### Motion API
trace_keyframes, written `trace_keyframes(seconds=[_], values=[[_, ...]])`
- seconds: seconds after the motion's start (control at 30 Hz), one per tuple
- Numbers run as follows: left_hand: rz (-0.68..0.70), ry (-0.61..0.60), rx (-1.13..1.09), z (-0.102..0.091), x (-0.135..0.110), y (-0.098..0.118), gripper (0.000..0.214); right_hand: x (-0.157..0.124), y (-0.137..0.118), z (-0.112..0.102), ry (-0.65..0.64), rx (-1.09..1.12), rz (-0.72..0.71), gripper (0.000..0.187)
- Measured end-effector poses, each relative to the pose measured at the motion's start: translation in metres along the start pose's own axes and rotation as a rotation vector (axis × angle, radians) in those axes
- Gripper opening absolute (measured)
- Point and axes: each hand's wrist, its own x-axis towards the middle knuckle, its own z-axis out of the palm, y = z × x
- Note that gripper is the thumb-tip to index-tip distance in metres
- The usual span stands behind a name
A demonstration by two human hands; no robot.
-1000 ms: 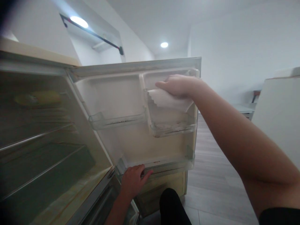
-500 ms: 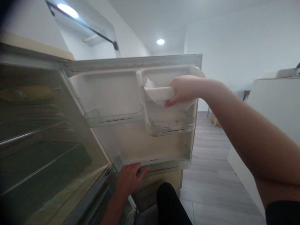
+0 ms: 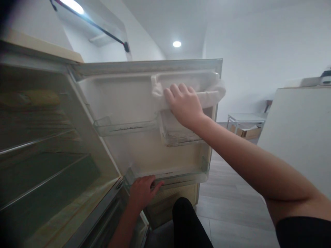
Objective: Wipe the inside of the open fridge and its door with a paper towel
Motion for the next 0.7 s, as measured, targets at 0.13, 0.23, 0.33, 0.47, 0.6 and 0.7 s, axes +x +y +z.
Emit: trace_keyframes(seconds=[0.13, 0.23, 0.33, 0.47, 0.6, 0.7], values=[[0.008, 0.034, -0.006, 0.004, 0.002, 0.001, 0.043, 0.012, -0.026, 0.010, 0.051, -0.028, 0.024, 0.032], [0.005, 0.057, -0.005, 0.006, 0.003, 0.002, 0.042, 0.019, -0.035, 0.010, 0.032, -0.033, 0.078, 0.031], [0.005, 0.086, 0.015, 0.008, 0.005, 0.003, 0.041, 0.018, -0.028, 0.006, -0.022, -0.026, 0.078, 0.031], [0.008, 0.085, 0.012, 0.010, 0.005, 0.002, 0.041, 0.003, 0.014, 0.002, -0.084, -0.002, 0.056, 0.032], [0.020, 0.114, 0.012, 0.012, 0.006, 0.001, 0.042, -0.019, 0.068, 0.008, -0.120, 0.036, 0.111, 0.031], [0.026, 0.124, 0.018, 0.014, 0.008, 0.001, 0.042, -0.031, 0.091, 0.017, -0.103, 0.071, 0.127, 0.030]])
